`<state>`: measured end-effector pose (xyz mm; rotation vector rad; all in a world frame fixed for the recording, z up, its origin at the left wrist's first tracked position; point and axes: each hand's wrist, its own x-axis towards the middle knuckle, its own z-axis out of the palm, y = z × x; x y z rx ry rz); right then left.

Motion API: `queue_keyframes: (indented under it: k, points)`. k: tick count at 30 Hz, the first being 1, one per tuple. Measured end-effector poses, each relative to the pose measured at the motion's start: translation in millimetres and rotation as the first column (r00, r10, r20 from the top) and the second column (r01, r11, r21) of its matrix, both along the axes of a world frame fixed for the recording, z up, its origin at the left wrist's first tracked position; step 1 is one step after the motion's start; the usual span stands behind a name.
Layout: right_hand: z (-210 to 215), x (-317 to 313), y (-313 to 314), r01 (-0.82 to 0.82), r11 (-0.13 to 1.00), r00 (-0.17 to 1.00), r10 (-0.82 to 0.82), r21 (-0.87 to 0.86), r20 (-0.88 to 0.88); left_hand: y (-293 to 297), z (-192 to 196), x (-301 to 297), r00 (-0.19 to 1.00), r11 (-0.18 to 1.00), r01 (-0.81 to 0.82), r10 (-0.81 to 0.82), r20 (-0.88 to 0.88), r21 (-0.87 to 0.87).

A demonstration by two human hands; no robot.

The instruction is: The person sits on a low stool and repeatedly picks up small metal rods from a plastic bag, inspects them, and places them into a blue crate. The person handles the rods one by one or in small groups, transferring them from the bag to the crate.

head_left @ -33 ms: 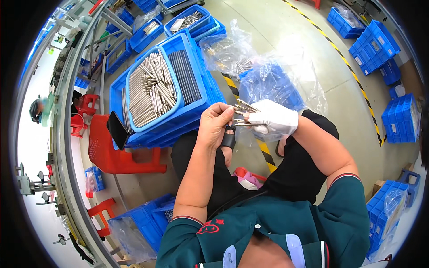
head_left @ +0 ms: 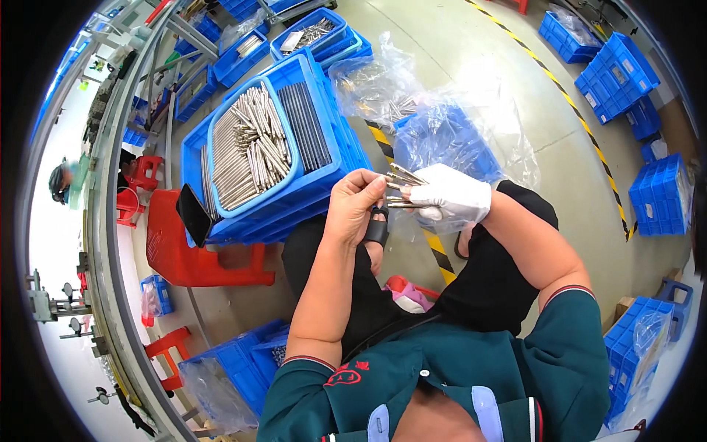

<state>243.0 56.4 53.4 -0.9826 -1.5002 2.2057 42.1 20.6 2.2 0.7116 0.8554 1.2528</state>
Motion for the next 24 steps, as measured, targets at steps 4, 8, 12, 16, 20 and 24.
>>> queue_keyframes:
  k: [4, 8, 12, 16, 20, 24]
  points:
    - [-8, 0, -1, 0.032, 0.999, 0.999, -0.032, 0.022, -0.021, 0, 1, -2, 0.990, 0.999, 0.000, 0.006, -0.139, 0.040]
    - [-11, 1, -3, 0.035, 0.997, 0.997, -0.040, -0.073, -0.065, -3, -2, -1, 0.995, 0.999, 0.026, -0.022, -0.099, 0.041]
    - [-10, 0, -1, 0.011, 1.000, 1.000, -0.010, -0.011, 0.028, -3, -1, -5, 0.991, 0.999, 0.006, 0.000, -0.133, 0.040]
    - [-12, 5, 4, 0.001, 0.999, 1.000, -0.002, 0.034, 0.020, 0, 7, -11, 0.971, 0.989, -0.100, 0.120, -0.206, 0.106]
    - [-5, 1, 2, -0.093, 0.990, 0.984, 0.075, 0.108, 0.163, -1, 5, -3, 0.985, 0.993, -0.051, 0.068, -0.162, 0.103]
    - [-7, 1, 1, -0.112, 0.994, 0.988, 0.112, -0.009, 0.108, -3, 5, -3, 0.981, 0.996, -0.008, 0.025, -0.193, 0.086]
